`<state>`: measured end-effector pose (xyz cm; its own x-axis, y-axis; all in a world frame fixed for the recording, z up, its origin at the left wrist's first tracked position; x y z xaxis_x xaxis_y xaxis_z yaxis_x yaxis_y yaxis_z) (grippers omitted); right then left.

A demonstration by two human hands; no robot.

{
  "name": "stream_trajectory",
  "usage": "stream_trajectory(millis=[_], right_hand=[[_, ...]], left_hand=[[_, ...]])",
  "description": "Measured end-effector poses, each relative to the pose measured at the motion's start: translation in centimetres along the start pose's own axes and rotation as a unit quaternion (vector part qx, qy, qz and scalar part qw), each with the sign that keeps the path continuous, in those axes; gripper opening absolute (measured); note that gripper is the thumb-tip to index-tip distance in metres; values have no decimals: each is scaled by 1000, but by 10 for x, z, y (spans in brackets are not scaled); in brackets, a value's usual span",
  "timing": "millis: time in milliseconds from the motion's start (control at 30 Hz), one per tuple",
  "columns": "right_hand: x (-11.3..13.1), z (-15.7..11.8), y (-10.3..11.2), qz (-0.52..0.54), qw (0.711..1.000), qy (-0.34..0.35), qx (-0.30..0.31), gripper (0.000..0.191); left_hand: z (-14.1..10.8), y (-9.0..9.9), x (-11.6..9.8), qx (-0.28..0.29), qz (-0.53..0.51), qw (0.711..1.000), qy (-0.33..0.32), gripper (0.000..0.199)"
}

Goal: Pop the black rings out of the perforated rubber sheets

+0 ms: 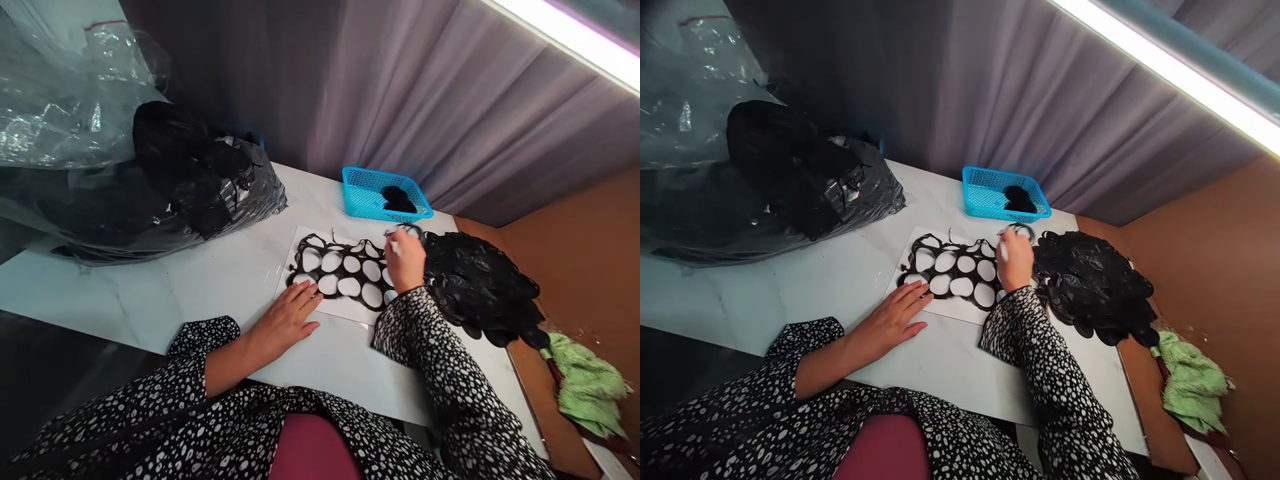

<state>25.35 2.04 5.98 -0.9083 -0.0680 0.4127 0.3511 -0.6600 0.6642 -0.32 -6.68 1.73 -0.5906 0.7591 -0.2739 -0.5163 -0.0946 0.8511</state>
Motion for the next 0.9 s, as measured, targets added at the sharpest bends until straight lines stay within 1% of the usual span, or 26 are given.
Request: stream_trajectory(millis=[33,67,100,133,200,267,333,367,400,433,467,600,667,900], right_hand=[[-12,12,2,-3,999,-34,-21,11],[-17,18,2,13,998,-60,-21,13],[-16,19,1,50,996,-73,-1,15],[-9,15,-2,102,991,-80,33,17],[18,-6,-9,219,964,-94,114,20],[50,-34,-17,316,922,-107,197,21],[80,-59,-24,375,880,-108,272,20],[91,-69,-28,388,865,-102,302,20],[100,-76,-31,393,856,-93,324,19],[106,-81,-33,391,853,-80,336,18],[110,-84,-35,382,857,-65,339,18],[114,-87,-37,323,894,-4,310,14],[114,-88,-37,308,902,7,302,12],[119,-91,-35,285,916,38,278,13]], left_hand=[[0,2,-1,-2,1,1000,-5,42],[0,5,-2,-5,1,1000,-10,42],[-1,9,-3,-10,2,1000,-15,42],[-3,13,-4,-18,7,1000,-14,43],[-8,22,-5,-41,30,999,4,48],[-16,29,-3,-62,62,996,33,50],[-23,30,-2,-67,84,993,45,48],[-27,29,-2,-64,89,993,45,47],[-29,28,-1,-59,92,993,46,47],[-30,26,-1,-56,93,993,47,47],[-31,25,0,-53,94,993,50,47],[-30,24,0,-45,95,993,61,46],[-29,24,1,-41,97,992,63,45],[-29,24,2,-28,102,993,54,44]])
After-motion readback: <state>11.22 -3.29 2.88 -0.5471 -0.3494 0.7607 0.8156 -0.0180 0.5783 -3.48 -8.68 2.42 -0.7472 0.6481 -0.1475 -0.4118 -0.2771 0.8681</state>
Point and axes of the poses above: each hand's wrist, its own z-axis towards the middle knuckle, its own y-axis out of the back of the hand, x = y × z, the point moved 5 cm from there along z, towards the middle knuckle, and after that the axes turned 13 degrees about -x, right-handed, at the moved point
